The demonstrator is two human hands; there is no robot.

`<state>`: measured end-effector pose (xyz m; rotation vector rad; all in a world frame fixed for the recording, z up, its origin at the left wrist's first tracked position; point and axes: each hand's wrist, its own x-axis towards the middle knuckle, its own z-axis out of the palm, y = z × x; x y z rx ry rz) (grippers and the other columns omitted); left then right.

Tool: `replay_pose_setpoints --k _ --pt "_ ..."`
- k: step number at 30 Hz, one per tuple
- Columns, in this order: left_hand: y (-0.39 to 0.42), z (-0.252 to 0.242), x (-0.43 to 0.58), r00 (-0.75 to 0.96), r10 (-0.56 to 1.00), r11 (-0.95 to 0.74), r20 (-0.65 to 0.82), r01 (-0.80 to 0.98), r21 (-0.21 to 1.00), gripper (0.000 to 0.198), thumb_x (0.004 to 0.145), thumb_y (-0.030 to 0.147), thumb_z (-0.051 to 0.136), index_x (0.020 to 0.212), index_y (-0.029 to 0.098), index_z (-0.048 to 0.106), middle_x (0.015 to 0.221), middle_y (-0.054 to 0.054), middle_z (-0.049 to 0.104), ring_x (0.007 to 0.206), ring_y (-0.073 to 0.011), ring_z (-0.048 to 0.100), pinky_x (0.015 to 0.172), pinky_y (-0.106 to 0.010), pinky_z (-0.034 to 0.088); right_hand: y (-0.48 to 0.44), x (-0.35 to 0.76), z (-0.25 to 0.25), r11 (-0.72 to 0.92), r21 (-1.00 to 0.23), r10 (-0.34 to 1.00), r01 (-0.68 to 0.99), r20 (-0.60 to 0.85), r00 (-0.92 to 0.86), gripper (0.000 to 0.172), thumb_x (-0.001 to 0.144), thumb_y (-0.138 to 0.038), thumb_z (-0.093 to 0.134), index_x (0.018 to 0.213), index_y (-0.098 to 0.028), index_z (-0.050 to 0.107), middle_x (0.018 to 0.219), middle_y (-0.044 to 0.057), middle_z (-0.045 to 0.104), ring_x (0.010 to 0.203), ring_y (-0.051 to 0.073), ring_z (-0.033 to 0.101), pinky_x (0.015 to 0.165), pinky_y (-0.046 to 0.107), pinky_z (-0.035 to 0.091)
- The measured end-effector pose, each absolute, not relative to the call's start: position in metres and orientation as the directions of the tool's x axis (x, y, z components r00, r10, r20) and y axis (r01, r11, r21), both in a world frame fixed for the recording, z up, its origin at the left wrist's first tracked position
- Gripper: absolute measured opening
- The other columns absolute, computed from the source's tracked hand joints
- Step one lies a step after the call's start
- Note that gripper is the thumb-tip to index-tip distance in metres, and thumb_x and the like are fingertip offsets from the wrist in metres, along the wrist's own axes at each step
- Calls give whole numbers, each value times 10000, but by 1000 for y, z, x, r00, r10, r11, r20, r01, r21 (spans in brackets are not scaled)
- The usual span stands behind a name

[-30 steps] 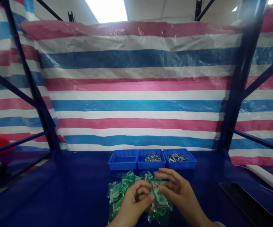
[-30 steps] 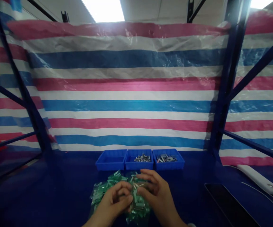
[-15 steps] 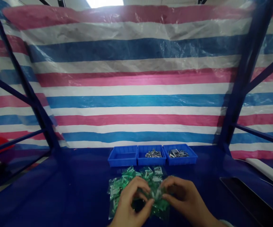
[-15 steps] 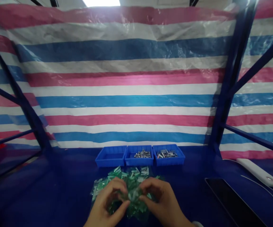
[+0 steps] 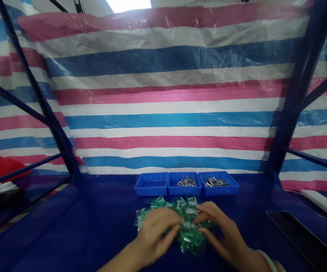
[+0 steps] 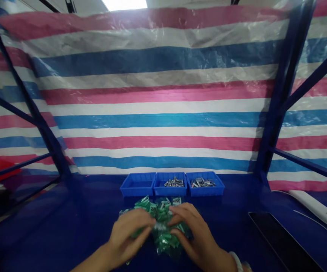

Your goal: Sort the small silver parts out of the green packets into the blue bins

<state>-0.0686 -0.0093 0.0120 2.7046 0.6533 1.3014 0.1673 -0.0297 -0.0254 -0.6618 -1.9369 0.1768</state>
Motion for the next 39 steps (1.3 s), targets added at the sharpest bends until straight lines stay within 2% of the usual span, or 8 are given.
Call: replay_pose_setpoints --k 4,8,13,20,25,32,35,39 --pt "49 48 -90 238 851 -503 468 627 595 191 913 249 502 1060 161 587 909 -61 674 845 -181 656 804 -331 532 -27 169 -24 728 -555 657 402 733 -176 416 913 -189 501 1312 -257 405 982 50 692 939 218 653 991 415 432" --pt "120 57 -103 252 948 -319 195 733 601 171 916 227 541 1037 121 597 866 -51 664 721 -156 651 697 -320 554 -20 174 -24 658 -627 721 416 684 -109 237 930 -270 482 1156 -234 543 910 43 701 880 215 668 913 364 477" --pt "154 33 -92 276 959 -211 -69 852 479 265 914 288 567 1131 135 575 1093 -78 621 895 -194 636 751 -374 555 -5 181 -27 576 -725 795 377 605 -52 238 941 -361 457 1008 -208 626 833 42 696 802 209 669 734 299 519" --pt "124 37 -86 310 937 -344 160 896 281 266 924 298 535 1142 150 573 1178 -103 588 1040 -241 584 886 -459 483 7 188 -33 512 -774 831 372 556 11 250 927 -390 476 978 -192 619 810 46 683 813 222 654 776 342 490" --pt "74 32 -69 606 768 -640 207 735 225 198 863 236 551 1029 188 648 1018 -99 677 974 -263 623 875 -398 465 3 185 -32 514 -764 835 389 550 -24 236 937 -368 457 981 -199 615 821 42 675 811 216 644 742 324 475" --pt "56 0 -51 809 549 -826 211 486 286 403 733 62 592 1113 189 639 1128 -92 687 1054 -250 623 916 -341 469 -1 179 -35 517 -756 843 402 532 -84 219 941 -343 448 972 -201 611 813 33 665 777 198 634 710 300 463" --pt "60 -7 -52 748 596 -795 292 498 347 213 810 124 556 971 179 685 933 -85 733 897 -242 675 827 -349 500 -1 179 -39 512 -764 848 393 524 -87 210 936 -345 459 970 -206 613 815 32 663 787 198 633 724 304 462" --pt "53 -5 -53 508 736 -676 446 529 513 223 889 208 481 974 164 683 951 -106 727 899 -248 671 841 -389 489 -4 177 -39 492 -808 862 323 504 -54 199 907 -350 516 1021 -219 612 948 59 669 916 222 632 819 333 469"
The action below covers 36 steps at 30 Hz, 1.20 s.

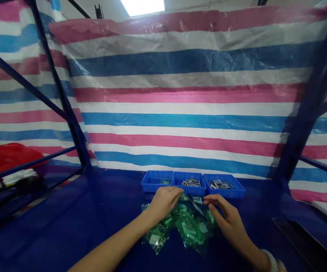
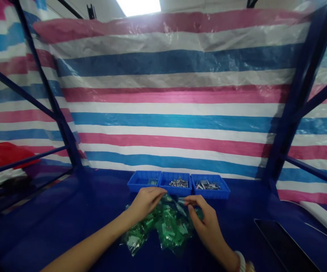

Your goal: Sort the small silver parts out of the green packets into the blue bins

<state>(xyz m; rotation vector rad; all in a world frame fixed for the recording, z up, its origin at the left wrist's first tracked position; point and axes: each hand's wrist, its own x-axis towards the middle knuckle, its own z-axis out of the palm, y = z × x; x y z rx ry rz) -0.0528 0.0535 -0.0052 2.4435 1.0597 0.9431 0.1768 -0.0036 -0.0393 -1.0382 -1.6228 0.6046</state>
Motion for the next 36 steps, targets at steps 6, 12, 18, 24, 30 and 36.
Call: replay_pose_setpoints --k 6,12,18,24,30,36 --pt "26 1 -42 248 901 -428 356 372 824 244 880 310 511 906 118 659 745 -90 717 677 -193 683 605 -278 543 -10 162 -33 298 -953 944 -54 302 -131 455 772 -379 710 1173 -224 561 1101 90 650 973 231 625 779 329 527" --pt "6 2 -29 248 968 60 -38 -83 995 239 750 351 698 801 120 667 654 -22 652 601 -113 606 606 -223 512 -11 159 -32 77 -972 936 -224 148 -320 297 721 -382 771 854 -154 635 573 -23 611 514 106 568 522 224 465" --pt "5 2 -29 236 972 14 -1 -51 999 263 710 357 752 793 109 717 621 -7 616 542 -80 494 510 -185 383 -21 157 -20 -105 -954 932 -281 4 -364 289 732 -379 754 815 -124 646 604 -12 602 521 84 545 442 164 414" --pt "-1 0 -26 307 948 141 -84 -168 976 341 698 336 780 961 147 671 692 26 568 581 -66 505 557 -179 397 -20 154 -25 -150 -951 946 -271 -58 -319 303 688 -347 776 747 -155 548 475 -58 544 409 80 528 373 148 352" --pt "-5 4 -29 355 842 -427 406 -20 904 155 751 95 682 860 178 611 782 -19 656 703 -136 620 656 -257 496 -18 162 -27 318 -947 929 37 304 -213 197 796 -277 663 715 -189 506 726 35 632 677 184 641 522 253 499" --pt "-5 18 -47 610 -153 -962 777 88 -258 128 765 7 615 785 126 659 868 -95 734 868 -207 657 785 -334 543 -27 181 -25 864 -115 289 491 911 -295 226 819 17 552 873 -191 620 987 82 643 932 205 582 785 359 513"
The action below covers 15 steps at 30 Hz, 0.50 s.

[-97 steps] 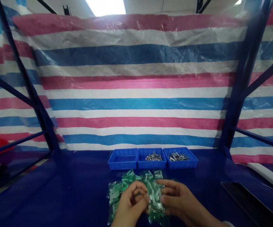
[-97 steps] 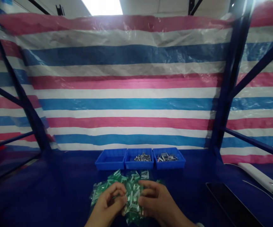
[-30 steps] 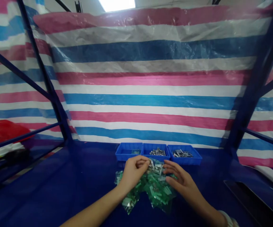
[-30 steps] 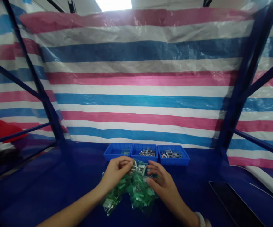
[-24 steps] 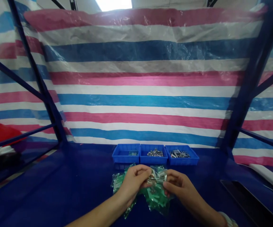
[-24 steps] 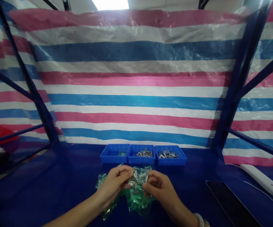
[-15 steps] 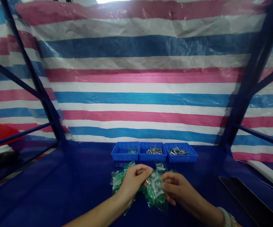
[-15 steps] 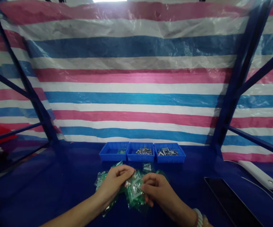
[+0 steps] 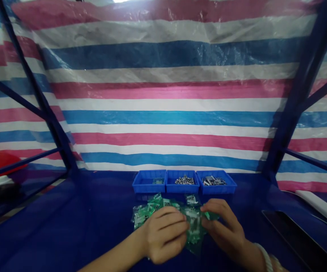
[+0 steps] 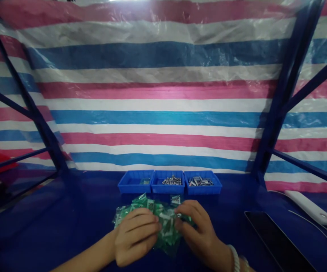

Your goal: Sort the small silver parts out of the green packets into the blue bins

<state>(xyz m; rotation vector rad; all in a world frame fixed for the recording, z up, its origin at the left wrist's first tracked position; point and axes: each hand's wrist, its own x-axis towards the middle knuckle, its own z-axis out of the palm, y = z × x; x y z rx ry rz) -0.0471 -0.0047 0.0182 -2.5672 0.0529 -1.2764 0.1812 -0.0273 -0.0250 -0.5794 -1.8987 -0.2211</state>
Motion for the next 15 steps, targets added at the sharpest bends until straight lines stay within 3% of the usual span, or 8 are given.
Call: replay_pose_setpoints --k 2,5,6,8,10,11,13,15 --pt "-4 20 -50 604 -264 -915 752 90 -394 114 734 -1 638 771 103 666 849 -97 740 864 -207 662 783 -318 548 -30 185 -24 861 41 181 508 907 -380 263 809 42 556 949 -169 630 1007 102 656 980 224 569 820 383 508" --pt "-5 15 -47 579 -214 -949 787 68 -308 130 770 29 590 849 101 663 835 -105 731 827 -208 659 734 -327 543 -32 181 -22 891 6 198 455 895 -400 244 818 33 538 921 -175 615 954 88 680 921 219 591 822 399 494" --pt "-7 12 -44 567 -110 -979 816 82 -189 151 790 46 563 884 116 657 823 -100 723 794 -202 654 705 -327 536 -32 178 -21 900 -90 264 426 890 -371 229 826 14 536 908 -189 603 916 73 680 879 212 601 812 397 492" --pt "-10 6 -37 515 285 -958 809 166 232 142 812 94 546 893 157 644 781 -74 694 716 -183 633 650 -309 513 -32 172 -19 848 -376 493 374 820 -293 193 847 -61 552 955 -218 579 838 42 662 791 199 613 760 363 500" --pt "-9 4 -32 431 695 -696 575 204 689 61 798 160 589 842 177 628 721 -40 656 650 -163 613 607 -281 491 -30 169 -18 689 -650 723 320 652 -230 227 867 -166 579 1079 -240 547 807 26 639 751 193 621 715 321 508" --pt "-5 6 -32 395 819 -517 416 193 834 39 775 193 621 810 176 617 690 -24 638 622 -156 606 593 -272 485 -29 168 -18 608 -741 794 283 572 -208 266 871 -216 588 1129 -246 529 827 29 639 768 196 627 718 310 510" --pt "11 14 -39 335 921 -265 198 168 949 104 740 237 651 796 167 598 670 -2 620 599 -142 603 596 -262 487 -24 170 -19 515 -840 856 174 491 -164 301 876 -292 590 1164 -245 517 891 47 648 835 209 628 774 317 506" --pt "38 29 -56 246 960 -189 131 229 955 119 759 236 633 841 161 589 730 -2 629 655 -135 618 663 -264 502 -17 174 -22 458 -886 887 73 449 -108 284 860 -350 608 1114 -233 553 924 64 655 883 223 623 814 331 497"
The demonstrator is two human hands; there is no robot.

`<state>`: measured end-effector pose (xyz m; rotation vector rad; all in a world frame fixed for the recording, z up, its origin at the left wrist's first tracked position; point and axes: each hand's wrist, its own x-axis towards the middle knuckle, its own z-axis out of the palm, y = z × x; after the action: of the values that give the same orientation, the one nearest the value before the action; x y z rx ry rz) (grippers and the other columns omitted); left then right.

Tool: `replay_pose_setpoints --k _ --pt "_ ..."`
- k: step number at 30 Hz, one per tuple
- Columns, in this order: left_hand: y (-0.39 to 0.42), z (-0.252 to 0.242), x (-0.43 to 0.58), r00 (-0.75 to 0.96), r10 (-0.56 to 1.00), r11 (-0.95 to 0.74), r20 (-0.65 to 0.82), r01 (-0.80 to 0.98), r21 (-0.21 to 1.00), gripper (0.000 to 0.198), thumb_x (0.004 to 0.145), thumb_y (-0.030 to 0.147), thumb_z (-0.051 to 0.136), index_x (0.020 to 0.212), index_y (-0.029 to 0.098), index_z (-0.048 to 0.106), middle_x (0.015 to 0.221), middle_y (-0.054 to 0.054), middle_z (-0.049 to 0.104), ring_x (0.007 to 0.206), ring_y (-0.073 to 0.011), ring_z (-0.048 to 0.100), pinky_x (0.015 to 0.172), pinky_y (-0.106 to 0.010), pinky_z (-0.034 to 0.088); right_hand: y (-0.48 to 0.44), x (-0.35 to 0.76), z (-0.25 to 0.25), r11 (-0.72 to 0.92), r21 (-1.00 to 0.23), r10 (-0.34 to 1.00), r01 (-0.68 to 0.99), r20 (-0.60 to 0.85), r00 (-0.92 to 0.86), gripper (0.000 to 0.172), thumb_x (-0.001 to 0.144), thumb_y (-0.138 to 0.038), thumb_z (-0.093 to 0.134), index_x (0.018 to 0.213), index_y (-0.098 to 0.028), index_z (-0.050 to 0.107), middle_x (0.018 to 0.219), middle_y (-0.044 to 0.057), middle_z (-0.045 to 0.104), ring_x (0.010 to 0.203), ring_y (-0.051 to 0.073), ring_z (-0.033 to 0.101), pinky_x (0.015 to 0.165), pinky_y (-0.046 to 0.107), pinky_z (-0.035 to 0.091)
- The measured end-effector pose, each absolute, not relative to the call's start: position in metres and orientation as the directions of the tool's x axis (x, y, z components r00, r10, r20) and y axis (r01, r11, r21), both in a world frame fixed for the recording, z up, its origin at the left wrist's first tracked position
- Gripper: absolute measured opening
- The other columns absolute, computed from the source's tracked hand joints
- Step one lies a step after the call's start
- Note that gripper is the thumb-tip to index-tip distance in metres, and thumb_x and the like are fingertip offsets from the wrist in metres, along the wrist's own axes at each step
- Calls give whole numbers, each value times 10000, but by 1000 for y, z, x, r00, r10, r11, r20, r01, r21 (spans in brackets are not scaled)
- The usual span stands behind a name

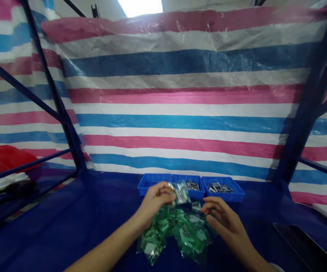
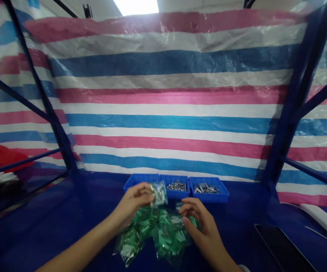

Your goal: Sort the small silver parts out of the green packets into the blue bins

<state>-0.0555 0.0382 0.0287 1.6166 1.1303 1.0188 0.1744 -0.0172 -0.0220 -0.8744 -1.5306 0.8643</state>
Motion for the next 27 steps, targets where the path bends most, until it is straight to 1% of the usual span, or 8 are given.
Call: replay_pose_setpoints --k 2,4,9,12,15,20,24,27 --pt "72 44 -76 195 975 -165 107 315 935 100 826 188 574 919 154 581 790 -6 629 724 -125 626 738 -266 507 -10 179 -26 394 -919 918 25 393 -59 278 828 -397 641 1036 -217 598 888 66 664 864 229 627 800 334 499" --pt "105 53 -93 169 985 -105 33 440 892 123 871 178 561 981 130 586 852 -29 637 760 -135 628 750 -288 517 -3 183 -30 335 -942 942 17 334 -29 279 800 -427 668 966 -206 630 852 64 674 846 236 635 775 331 500" --pt "148 38 -99 175 966 2 -192 736 677 276 907 295 575 1134 137 579 1123 -80 612 921 -207 628 763 -383 548 4 186 -35 287 -958 958 24 287 13 316 747 -479 706 878 -194 663 792 61 684 797 245 645 710 325 500" --pt "150 23 -91 175 962 -37 -211 845 533 293 893 298 591 1136 135 591 1166 -72 601 972 -242 616 793 -396 540 4 186 -35 297 -955 954 29 297 36 321 735 -494 713 839 -193 670 759 50 675 779 242 649 698 318 500" --pt "148 18 -89 157 972 -75 -177 913 401 284 902 300 580 1143 150 583 1173 -79 596 1005 -239 606 835 -418 524 4 186 -34 332 -941 942 59 335 36 308 761 -491 690 846 -195 666 757 44 668 770 233 649 688 308 501" --pt "149 21 -92 140 984 -109 -107 961 255 299 910 307 569 1165 152 565 1186 -94 587 1019 -233 600 857 -441 513 4 186 -34 405 -889 910 216 414 -3 239 822 -431 614 864 -199 645 784 46 661 787 234 644 730 333 492" --pt "150 18 -90 186 979 -163 -87 962 220 291 912 302 566 1161 153 567 1173 -90 593 998 -227 608 841 -427 522 8 187 -34 463 -777 871 426 488 -55 161 837 -344 564 876 -209 642 804 55 673 778 232 626 733 347 477" --pt "151 13 -89 221 973 -201 -67 954 221 282 914 296 564 1156 152 569 1160 -88 599 982 -220 614 829 -419 528 14 194 -35 466 -658 858 592 500 -120 161 832 -264 513 908 -208 645 823 65 681 787 235 622 740 355 473"
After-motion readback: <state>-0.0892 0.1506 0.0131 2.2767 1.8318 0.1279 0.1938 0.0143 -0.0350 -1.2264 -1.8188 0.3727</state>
